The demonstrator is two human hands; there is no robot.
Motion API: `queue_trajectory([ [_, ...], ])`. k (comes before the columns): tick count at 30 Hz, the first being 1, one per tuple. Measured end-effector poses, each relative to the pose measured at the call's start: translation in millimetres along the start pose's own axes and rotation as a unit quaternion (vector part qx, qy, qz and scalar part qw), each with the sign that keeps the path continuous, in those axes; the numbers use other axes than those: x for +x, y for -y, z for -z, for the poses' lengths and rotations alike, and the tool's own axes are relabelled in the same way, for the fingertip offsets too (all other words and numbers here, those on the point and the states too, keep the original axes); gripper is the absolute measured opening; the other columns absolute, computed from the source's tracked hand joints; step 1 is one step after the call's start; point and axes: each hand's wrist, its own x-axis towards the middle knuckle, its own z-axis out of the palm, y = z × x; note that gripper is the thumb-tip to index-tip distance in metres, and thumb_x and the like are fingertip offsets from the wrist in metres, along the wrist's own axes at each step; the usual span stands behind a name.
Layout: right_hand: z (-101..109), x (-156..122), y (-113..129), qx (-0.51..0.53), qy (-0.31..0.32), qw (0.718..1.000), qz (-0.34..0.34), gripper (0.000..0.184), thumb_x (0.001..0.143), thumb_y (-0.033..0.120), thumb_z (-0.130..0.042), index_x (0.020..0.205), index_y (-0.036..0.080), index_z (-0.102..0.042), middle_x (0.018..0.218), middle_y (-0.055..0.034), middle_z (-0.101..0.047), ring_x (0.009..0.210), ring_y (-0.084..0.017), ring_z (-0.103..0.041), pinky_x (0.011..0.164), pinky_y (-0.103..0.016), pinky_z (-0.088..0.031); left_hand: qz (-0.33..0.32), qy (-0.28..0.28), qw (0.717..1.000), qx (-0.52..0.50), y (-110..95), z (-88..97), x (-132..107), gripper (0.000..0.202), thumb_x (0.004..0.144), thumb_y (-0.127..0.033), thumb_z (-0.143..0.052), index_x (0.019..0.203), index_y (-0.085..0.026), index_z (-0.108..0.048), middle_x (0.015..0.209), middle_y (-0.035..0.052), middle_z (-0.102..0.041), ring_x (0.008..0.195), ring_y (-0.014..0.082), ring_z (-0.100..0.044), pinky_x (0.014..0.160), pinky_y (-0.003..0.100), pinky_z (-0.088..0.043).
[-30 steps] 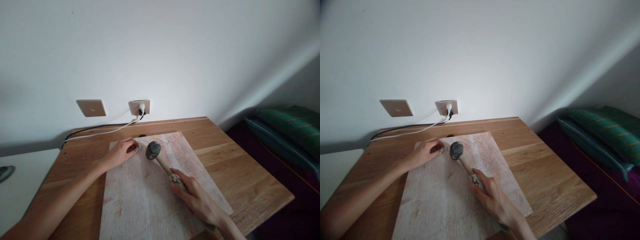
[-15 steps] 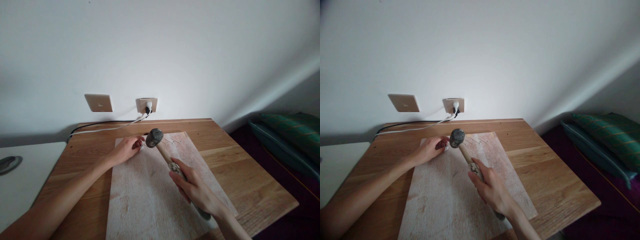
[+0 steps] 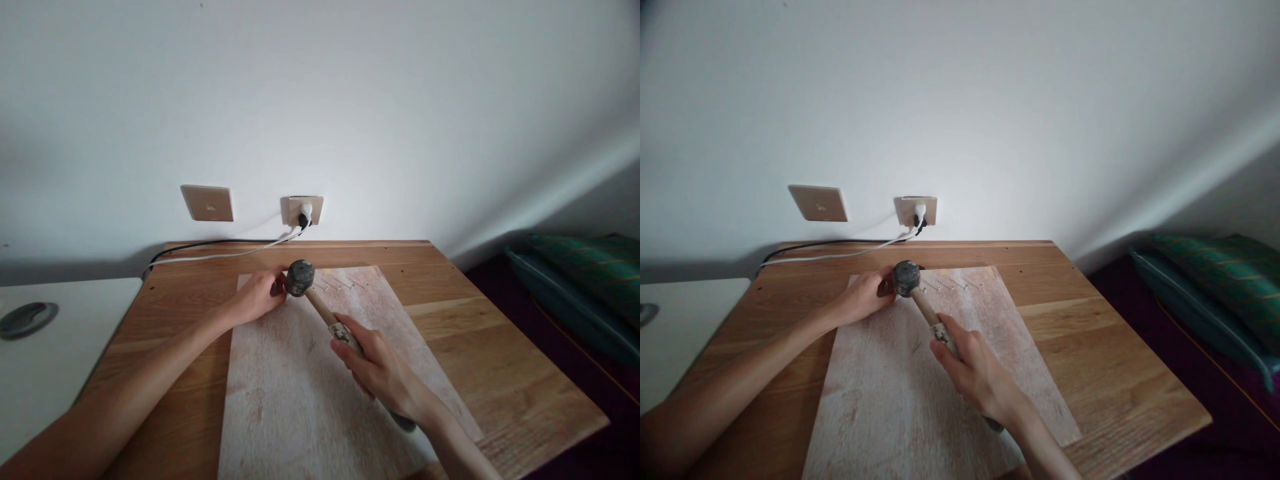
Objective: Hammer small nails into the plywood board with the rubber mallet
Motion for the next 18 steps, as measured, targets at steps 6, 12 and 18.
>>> queue_trajectory([
  [6,-3.1,-1.9,-5.2,-0.021,-0.013,1.0,0.011,0.058,0.105,0.054,-0.053,0.155,0.023,-0.052,0.07,0.001,-0.061,0.058,-0.016,-0.059,0.059,-0.027,-0.047,0.0,0.003,1.0,-0.007,2.9,0.9,-0.2,0.043,0.076,-0.008,-0.061,0.116,-0.021,-0.07,0.091,0.0015,-0.079,0.082,0.0209,-0.074,0.071,0.026,-0.052],
  [12,-3.6,-3.0,-5.1,-0.022,-0.016,1.0,0.007,0.061,0.105,0.056,-0.053,0.156,0.023,-0.051,0.073,-0.0004,-0.063,0.064,-0.018,-0.063,0.064,-0.028,-0.051,0.008,0.013,1.0,-0.004,3.7,1.9,-0.4,0.043,0.077,-0.012,-0.059,0.118,-0.021,-0.07,0.089,0.0016,-0.079,0.081,0.0221,-0.074,0.071,0.027,-0.054],
  [18,-3.6,-5.0,-2.5,-0.047,-0.035,0.998,0.03,0.055,0.105,0.053,-0.054,0.152,0.025,-0.056,0.089,-0.0057,-0.07,0.082,-0.023,-0.068,0.073,-0.031,-0.052,0.002,0.007,1.0,-0.004,1.7,2.1,-0.4,0.045,0.076,-0.009,-0.059,0.118,-0.02,-0.07,0.096,0.0034,-0.079,0.087,0.0227,-0.074,0.077,0.029,-0.055],
])
